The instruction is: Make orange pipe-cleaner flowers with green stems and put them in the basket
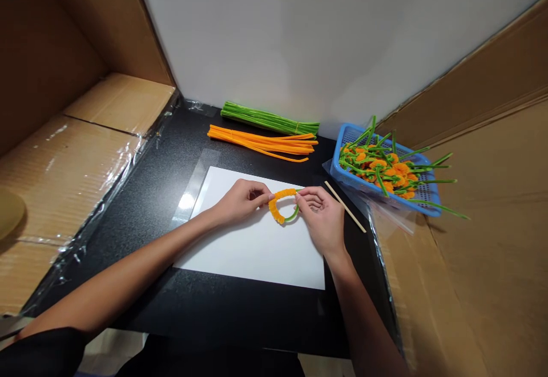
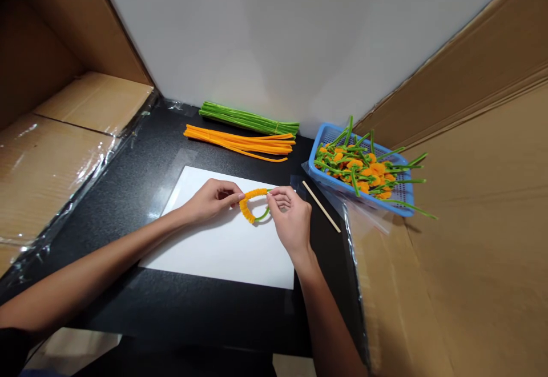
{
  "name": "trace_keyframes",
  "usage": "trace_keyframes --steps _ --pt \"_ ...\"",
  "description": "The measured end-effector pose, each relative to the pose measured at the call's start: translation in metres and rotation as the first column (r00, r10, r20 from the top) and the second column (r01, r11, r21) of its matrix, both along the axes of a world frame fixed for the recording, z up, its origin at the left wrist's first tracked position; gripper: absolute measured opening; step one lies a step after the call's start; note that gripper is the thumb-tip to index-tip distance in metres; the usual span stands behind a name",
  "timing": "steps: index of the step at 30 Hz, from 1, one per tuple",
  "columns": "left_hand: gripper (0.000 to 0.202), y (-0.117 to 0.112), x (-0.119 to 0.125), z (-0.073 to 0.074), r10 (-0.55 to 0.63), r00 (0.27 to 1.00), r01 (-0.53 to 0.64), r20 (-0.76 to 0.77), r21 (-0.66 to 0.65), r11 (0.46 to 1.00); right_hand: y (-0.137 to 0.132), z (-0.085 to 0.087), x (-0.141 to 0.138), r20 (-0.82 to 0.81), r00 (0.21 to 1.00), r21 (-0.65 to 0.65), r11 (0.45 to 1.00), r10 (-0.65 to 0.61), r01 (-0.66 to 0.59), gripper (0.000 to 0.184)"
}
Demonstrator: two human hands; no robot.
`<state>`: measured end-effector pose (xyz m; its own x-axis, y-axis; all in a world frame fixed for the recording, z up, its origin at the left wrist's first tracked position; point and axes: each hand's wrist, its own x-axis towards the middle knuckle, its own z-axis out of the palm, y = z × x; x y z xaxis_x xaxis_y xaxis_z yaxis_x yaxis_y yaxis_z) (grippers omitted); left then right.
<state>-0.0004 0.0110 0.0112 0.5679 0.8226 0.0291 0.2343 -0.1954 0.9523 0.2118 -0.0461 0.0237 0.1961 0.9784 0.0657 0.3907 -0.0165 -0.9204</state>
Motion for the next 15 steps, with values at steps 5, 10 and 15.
trace_keyframes --steps 5,10,15 --pt "0.031 -0.006 0.002 -0.001 0.019 0.999 -0.015 -0.032 0.139 0.990 0.004 0.001 0.012 0.125 0.977 -0.031 0.985 0.173 -0.171 0.027" --pt "0.027 0.004 -0.009 0.003 0.053 0.987 0.020 -0.149 0.448 0.894 0.004 0.007 0.022 0.510 0.848 0.076 0.974 0.146 -0.213 0.018" --pt "0.026 0.042 -0.046 0.004 0.230 0.956 -0.087 -0.184 0.568 0.818 0.009 0.011 0.043 0.606 0.795 0.128 0.988 -0.007 -0.089 0.017"
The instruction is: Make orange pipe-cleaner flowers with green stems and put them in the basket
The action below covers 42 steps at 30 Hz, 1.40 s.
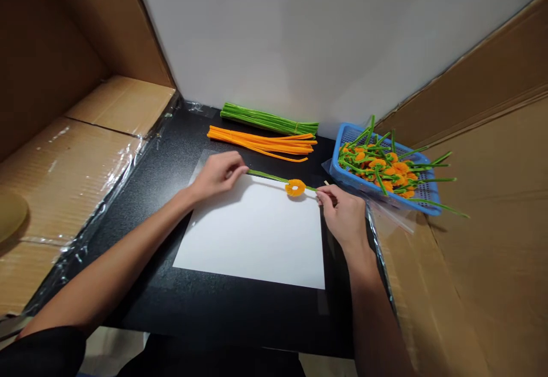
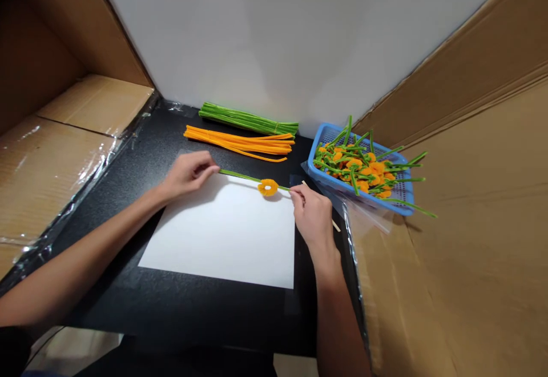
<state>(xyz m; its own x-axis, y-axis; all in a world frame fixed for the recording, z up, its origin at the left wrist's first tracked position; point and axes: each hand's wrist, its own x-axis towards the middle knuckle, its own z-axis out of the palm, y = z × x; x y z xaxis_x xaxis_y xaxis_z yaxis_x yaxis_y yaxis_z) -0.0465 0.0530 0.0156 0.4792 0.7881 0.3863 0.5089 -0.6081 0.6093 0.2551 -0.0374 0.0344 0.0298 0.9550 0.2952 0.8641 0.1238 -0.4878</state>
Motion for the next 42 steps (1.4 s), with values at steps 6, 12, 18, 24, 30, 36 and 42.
trace_keyframes --steps 6,12,18,24,30,36,42 --pt "0.036 0.017 -0.012 -0.004 0.039 0.999 -0.039 -0.003 -0.231 0.972 -0.001 -0.001 -0.011 0.016 1.000 -0.052 0.998 0.024 -0.023 0.018" --pt "0.042 -0.010 0.020 0.007 -0.082 0.994 0.103 0.069 -0.385 0.917 -0.007 -0.002 -0.034 -0.087 0.996 -0.054 0.998 0.027 -0.032 0.018" --pt "0.028 -0.033 0.041 0.005 -0.182 0.982 0.187 0.057 -0.496 0.848 -0.008 -0.004 -0.038 -0.097 0.995 -0.057 0.998 0.006 -0.012 0.017" --pt "0.029 -0.029 0.035 0.005 -0.211 0.977 0.207 0.042 -0.453 0.867 -0.008 -0.004 -0.043 0.152 0.965 0.050 0.974 0.213 -0.223 0.020" --pt "0.032 -0.031 0.036 0.003 -0.237 0.970 0.231 0.056 -0.522 0.821 -0.008 -0.010 -0.044 0.080 0.965 0.042 0.966 0.250 -0.254 0.016" --pt "0.023 -0.022 0.025 0.003 -0.256 0.963 0.236 -0.087 -0.188 0.953 -0.003 -0.013 -0.032 0.095 0.936 0.086 0.934 0.338 -0.346 0.024" --pt "0.027 -0.013 0.011 0.000 -0.196 0.973 0.186 -0.125 -0.088 0.979 0.002 -0.016 -0.022 0.069 0.945 0.067 0.943 0.321 -0.325 0.025"
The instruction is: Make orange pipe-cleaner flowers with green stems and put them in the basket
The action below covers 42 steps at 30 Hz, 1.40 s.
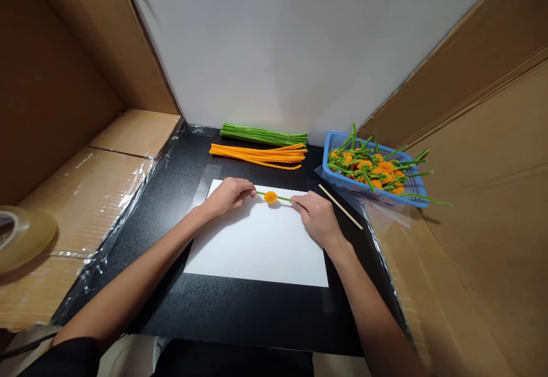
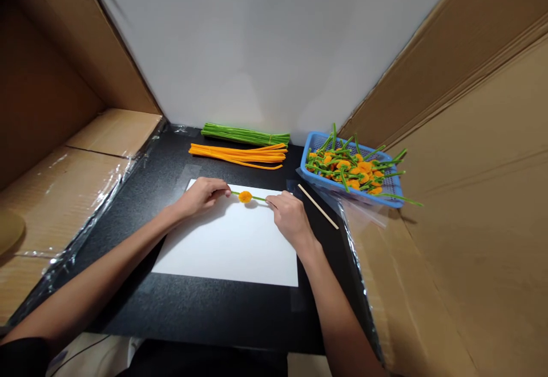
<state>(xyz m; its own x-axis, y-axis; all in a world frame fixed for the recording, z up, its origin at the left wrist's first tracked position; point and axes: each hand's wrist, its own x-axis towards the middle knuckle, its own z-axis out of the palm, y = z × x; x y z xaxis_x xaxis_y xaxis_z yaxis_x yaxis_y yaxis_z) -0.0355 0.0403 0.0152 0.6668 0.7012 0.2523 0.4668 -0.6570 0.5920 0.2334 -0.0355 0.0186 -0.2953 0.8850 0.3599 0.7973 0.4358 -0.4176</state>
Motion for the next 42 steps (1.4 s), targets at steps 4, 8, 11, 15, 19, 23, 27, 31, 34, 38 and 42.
trace_keyframes --steps 4,8,11,15,19,23,27,31,34,38,42 --pt "0.027 -0.002 0.002 0.001 -0.003 1.000 0.003 -0.007 -0.001 1.000 -0.001 0.000 -0.001 -0.018 1.000 -0.020 1.000 0.003 -0.004 0.024" --pt "0.026 -0.001 0.002 0.001 -0.015 1.000 0.015 -0.017 -0.009 1.000 -0.001 0.000 0.000 -0.023 1.000 -0.026 1.000 0.012 -0.012 0.024" --pt "0.026 -0.001 0.000 0.001 -0.047 0.997 0.048 -0.058 0.013 0.999 -0.001 -0.001 0.002 -0.027 1.000 -0.033 0.999 0.011 -0.012 0.023" --pt "0.027 -0.005 0.000 0.003 -0.067 0.986 0.091 -0.154 0.153 0.984 -0.002 0.001 0.005 -0.012 1.000 -0.053 0.998 -0.015 0.015 0.020" --pt "0.026 -0.011 0.005 0.001 -0.003 0.993 0.048 -0.122 0.376 0.925 -0.007 0.008 -0.003 -0.067 0.985 0.152 0.974 -0.159 0.167 0.018" --pt "0.024 -0.019 0.014 -0.007 0.233 0.964 -0.267 0.130 0.434 0.860 -0.015 0.009 -0.026 -0.352 0.895 0.118 0.935 -0.275 0.333 0.017" --pt "0.020 -0.032 0.026 -0.009 0.195 0.956 -0.280 0.220 0.475 0.834 -0.016 0.005 -0.056 -0.735 0.576 -0.486 0.870 -0.357 -0.080 0.042" --pt "0.019 -0.044 0.035 -0.004 0.050 0.996 -0.084 0.070 0.687 0.722 -0.015 0.005 -0.068 -0.858 0.230 -0.508 0.823 -0.459 -0.255 0.040" --pt "0.019 -0.046 0.035 -0.003 0.027 0.999 0.011 -0.038 0.761 0.649 -0.016 0.005 -0.066 -0.850 0.309 -0.487 0.860 -0.426 -0.154 0.035" --pt "0.017 -0.043 0.032 -0.004 0.027 0.990 0.087 -0.139 0.752 0.654 -0.017 -0.003 -0.063 -0.726 0.563 -0.471 0.882 -0.396 0.014 0.035" --pt "0.019 -0.043 0.032 -0.005 -0.013 0.979 0.167 -0.205 0.756 0.633 -0.018 -0.008 -0.062 -0.595 0.699 -0.471 0.877 -0.396 0.096 0.036"
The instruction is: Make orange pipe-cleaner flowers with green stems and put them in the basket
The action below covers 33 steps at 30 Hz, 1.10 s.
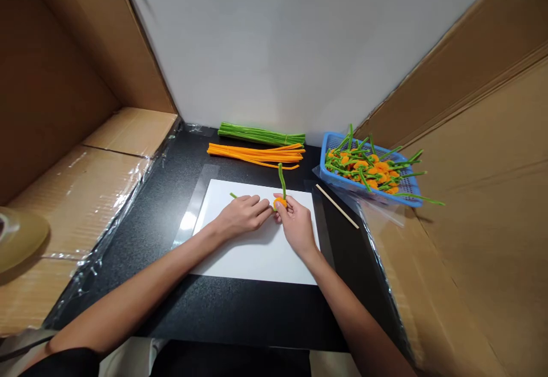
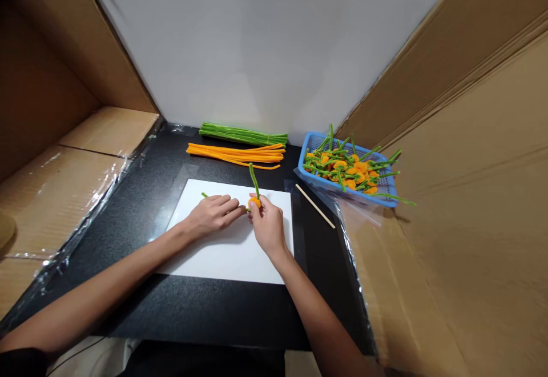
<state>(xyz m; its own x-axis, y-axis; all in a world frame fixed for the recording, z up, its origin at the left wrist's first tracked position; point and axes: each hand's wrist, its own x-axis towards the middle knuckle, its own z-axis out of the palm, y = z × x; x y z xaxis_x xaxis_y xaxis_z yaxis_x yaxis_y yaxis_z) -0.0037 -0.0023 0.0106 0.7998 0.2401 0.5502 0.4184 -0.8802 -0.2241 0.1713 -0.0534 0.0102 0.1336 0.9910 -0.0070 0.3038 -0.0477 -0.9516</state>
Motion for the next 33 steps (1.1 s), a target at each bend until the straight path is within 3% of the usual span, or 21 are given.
trace_keyframes --steps 6,10,12,14,19,24,29,33 --pt "0.022 -0.001 0.003 0.001 0.110 0.985 -0.108 0.135 -0.024 0.994 -0.001 0.011 0.002 0.391 0.914 0.116 0.979 0.110 -0.167 0.031" --pt "0.015 0.000 0.002 0.002 0.099 0.988 -0.097 0.119 -0.021 0.995 -0.002 0.015 0.004 0.527 0.837 0.146 0.955 0.145 -0.258 0.034" --pt "0.022 0.000 0.001 0.002 0.121 0.990 -0.119 0.075 -0.022 0.993 -0.002 0.015 0.005 0.579 0.800 0.135 0.948 0.161 -0.288 0.034" --pt "0.021 0.001 0.001 0.001 0.140 0.989 -0.139 0.047 -0.019 0.990 -0.002 0.014 0.008 0.567 0.810 0.133 0.953 0.153 -0.273 0.033" --pt "0.014 0.003 0.000 -0.001 0.127 0.987 -0.128 0.100 0.010 0.992 -0.001 0.011 0.010 0.232 0.965 0.026 0.991 0.120 -0.129 0.034" --pt "0.020 -0.002 0.006 0.000 0.145 0.986 -0.146 0.083 0.010 0.989 -0.001 0.010 0.006 0.022 0.999 -0.050 0.998 0.045 -0.043 0.035" --pt "0.020 -0.005 0.008 0.000 0.179 0.984 -0.180 -0.016 -0.080 0.980 0.004 0.012 0.009 -0.212 0.977 -0.106 0.994 0.015 -0.038 0.032" --pt "0.033 -0.002 0.004 0.000 0.171 0.982 -0.183 -0.077 -0.182 0.966 0.011 0.013 0.020 -0.546 0.837 -0.213 0.961 0.035 -0.179 0.025"
